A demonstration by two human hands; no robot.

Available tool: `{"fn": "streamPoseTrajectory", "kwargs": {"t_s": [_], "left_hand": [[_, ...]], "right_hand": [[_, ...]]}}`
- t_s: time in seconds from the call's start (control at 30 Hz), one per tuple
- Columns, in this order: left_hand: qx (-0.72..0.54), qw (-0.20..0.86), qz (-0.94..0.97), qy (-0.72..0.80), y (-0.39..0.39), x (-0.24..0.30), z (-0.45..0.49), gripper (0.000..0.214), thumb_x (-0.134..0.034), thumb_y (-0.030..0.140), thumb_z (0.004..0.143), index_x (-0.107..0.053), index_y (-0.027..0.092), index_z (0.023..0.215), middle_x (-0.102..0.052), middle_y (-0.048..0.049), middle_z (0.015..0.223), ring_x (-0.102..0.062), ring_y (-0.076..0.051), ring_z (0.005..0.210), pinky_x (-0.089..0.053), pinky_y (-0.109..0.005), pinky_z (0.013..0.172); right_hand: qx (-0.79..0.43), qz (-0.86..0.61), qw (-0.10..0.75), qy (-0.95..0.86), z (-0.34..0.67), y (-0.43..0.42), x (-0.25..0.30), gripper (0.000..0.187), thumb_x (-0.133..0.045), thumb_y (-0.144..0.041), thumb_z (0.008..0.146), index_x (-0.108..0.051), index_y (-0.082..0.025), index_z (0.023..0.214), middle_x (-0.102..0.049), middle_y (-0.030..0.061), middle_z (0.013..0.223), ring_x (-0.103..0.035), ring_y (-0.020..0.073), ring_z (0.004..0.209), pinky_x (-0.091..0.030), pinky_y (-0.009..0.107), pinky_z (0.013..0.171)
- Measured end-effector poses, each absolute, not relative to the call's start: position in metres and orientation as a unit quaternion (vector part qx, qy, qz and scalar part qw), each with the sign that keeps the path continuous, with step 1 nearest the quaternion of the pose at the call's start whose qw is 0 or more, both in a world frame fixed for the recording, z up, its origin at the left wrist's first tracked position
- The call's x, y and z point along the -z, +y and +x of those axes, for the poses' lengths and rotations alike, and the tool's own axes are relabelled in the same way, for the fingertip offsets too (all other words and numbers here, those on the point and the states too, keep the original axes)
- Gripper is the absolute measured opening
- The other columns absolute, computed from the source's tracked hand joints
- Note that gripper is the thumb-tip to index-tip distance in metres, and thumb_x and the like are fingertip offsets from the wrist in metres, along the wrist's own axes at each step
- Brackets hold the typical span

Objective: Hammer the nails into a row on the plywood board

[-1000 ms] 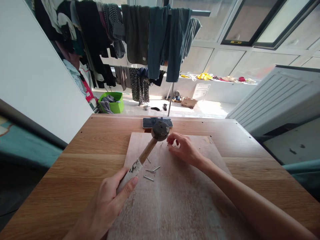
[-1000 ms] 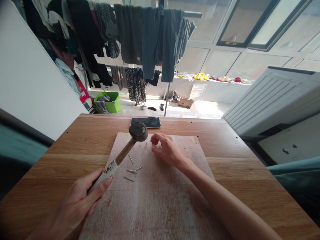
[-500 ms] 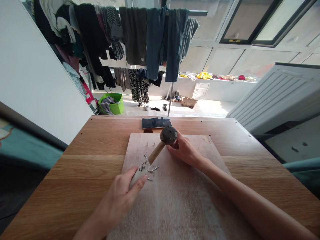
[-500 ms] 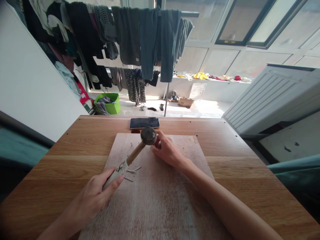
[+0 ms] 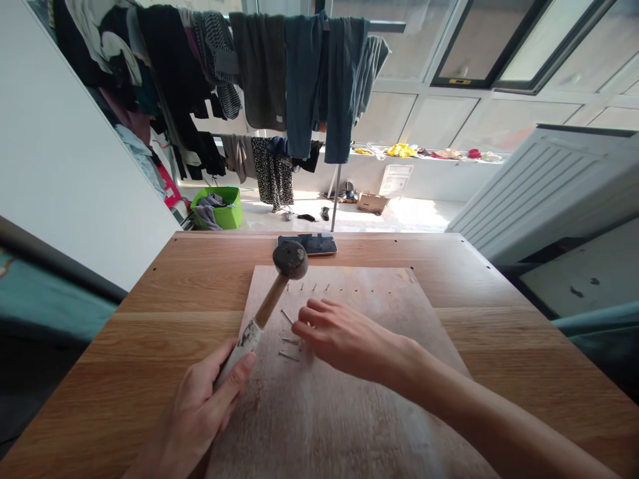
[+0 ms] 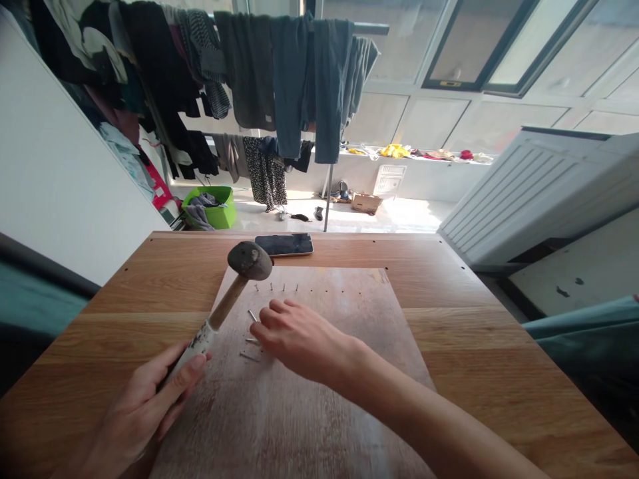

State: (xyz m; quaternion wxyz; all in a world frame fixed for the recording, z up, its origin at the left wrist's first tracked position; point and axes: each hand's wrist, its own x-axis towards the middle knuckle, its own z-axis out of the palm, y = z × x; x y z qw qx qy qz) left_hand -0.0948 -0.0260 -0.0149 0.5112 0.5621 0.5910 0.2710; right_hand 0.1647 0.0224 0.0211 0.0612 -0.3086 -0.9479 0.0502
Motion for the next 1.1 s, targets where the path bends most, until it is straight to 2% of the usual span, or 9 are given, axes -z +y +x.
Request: {"fn": "streamPoseTrajectory", "kwargs": {"t_s": [0.2, 0.27, 0.33, 0.43, 0.5, 0.67, 0.77, 1.0, 1.1], "left_hand": [[-0.282, 0.527, 0.543, 0.590, -0.030, 0.028, -0.109, 0.052, -0.059, 0.071, 0.089, -0.059, 0.019, 0.082, -0.043, 0.0078, 0.055, -0.031, -0.004, 0.037, -0.026, -0.015, 0.035], [-0.297, 0.526, 0.531, 0.594, -0.034, 0.026, -0.108, 0.052, -0.060, 0.069, 0.090, -0.059, 0.018, 0.083, -0.044, 0.0077, 0.057, -0.031, -0.003, 0.038, -0.025, -0.014, 0.036], [-0.311, 0.524, 0.521, 0.598, -0.037, 0.021, -0.105, 0.052, -0.059, 0.070, 0.090, -0.059, 0.018, 0.083, -0.043, 0.0079, 0.058, -0.029, -0.002, 0.038, -0.023, -0.014, 0.036], [-0.317, 0.528, 0.516, 0.596, -0.035, 0.018, -0.102, 0.053, -0.060, 0.071, 0.089, -0.059, 0.018, 0.084, -0.043, 0.0082, 0.058, -0.029, -0.002, 0.037, -0.023, -0.015, 0.036], [-0.300, 0.540, 0.522, 0.588, -0.031, 0.019, -0.101, 0.054, -0.059, 0.073, 0.088, -0.058, 0.019, 0.083, -0.044, 0.0082, 0.057, -0.030, -0.002, 0.037, -0.024, -0.015, 0.036], [-0.256, 0.540, 0.562, 0.572, -0.025, 0.018, -0.095, 0.055, -0.055, 0.073, 0.091, -0.054, 0.019, 0.078, -0.039, 0.0096, 0.050, -0.030, -0.004, 0.036, -0.025, -0.016, 0.038], [-0.260, 0.521, 0.568, 0.582, -0.025, 0.010, -0.086, 0.053, -0.054, 0.072, 0.092, -0.056, 0.019, 0.084, -0.039, 0.0098, 0.051, -0.031, -0.005, 0.038, -0.026, -0.016, 0.039], [-0.206, 0.534, 0.597, 0.562, -0.017, 0.002, -0.072, 0.055, -0.052, 0.074, 0.091, -0.058, 0.020, 0.086, -0.045, 0.0081, 0.055, -0.035, -0.006, 0.040, -0.030, -0.018, 0.040], [-0.195, 0.528, 0.611, 0.557, -0.016, -0.001, -0.068, 0.054, -0.052, 0.074, 0.091, -0.057, 0.020, 0.083, -0.044, 0.0081, 0.054, -0.036, -0.007, 0.041, -0.030, -0.018, 0.040]], "right_hand": [[-0.059, -0.344, -0.035, -0.936, 0.154, 0.027, -0.029, 0.016, -0.057, 0.000, 0.091, -0.065, -0.011, 0.100, -0.069, 0.0085, 0.084, -0.062, 0.0209, 0.075, -0.047, 0.034, 0.071], [-0.103, -0.376, 0.000, -0.921, 0.175, 0.030, -0.029, 0.026, -0.056, 0.003, 0.085, -0.065, -0.013, 0.104, -0.070, 0.0073, 0.086, -0.062, 0.0188, 0.076, -0.046, 0.031, 0.070], [-0.167, -0.420, 0.093, -0.887, 0.201, 0.037, -0.025, 0.034, -0.057, -0.001, 0.081, -0.064, -0.017, 0.110, -0.070, 0.0042, 0.090, -0.061, 0.0160, 0.075, -0.045, 0.027, 0.067], [-0.222, -0.511, 0.256, -0.790, 0.233, 0.052, -0.012, 0.012, -0.058, -0.015, 0.083, -0.063, -0.021, 0.092, -0.067, 0.0001, 0.081, -0.059, 0.0140, 0.069, -0.045, 0.026, 0.064], [-0.225, -0.547, 0.305, -0.747, 0.243, 0.060, -0.001, 0.005, -0.056, -0.022, 0.085, -0.061, -0.021, 0.085, -0.066, 0.0005, 0.078, -0.059, 0.0144, 0.068, -0.046, 0.026, 0.064], [-0.233, -0.552, 0.301, -0.741, 0.244, 0.067, 0.019, 0.006, -0.058, -0.023, 0.080, -0.063, -0.020, 0.082, -0.062, -0.0016, 0.070, -0.055, 0.0132, 0.061, -0.044, 0.025, 0.060], [-0.235, -0.547, 0.290, -0.749, 0.242, 0.066, 0.022, 0.008, -0.058, -0.018, 0.077, -0.065, -0.020, 0.082, -0.059, -0.0029, 0.067, -0.054, 0.0128, 0.060, -0.043, 0.025, 0.061], [-0.233, -0.537, 0.293, -0.756, 0.246, 0.067, 0.020, 0.025, -0.060, -0.016, 0.077, -0.062, -0.020, 0.102, -0.070, 0.0010, 0.087, -0.057, 0.0124, 0.065, -0.046, 0.025, 0.066], [-0.226, -0.539, 0.305, -0.752, 0.245, 0.066, 0.023, 0.025, -0.059, -0.017, 0.080, -0.060, -0.021, 0.105, -0.071, 0.0001, 0.085, -0.056, 0.0126, 0.064, -0.046, 0.025, 0.067]]}}
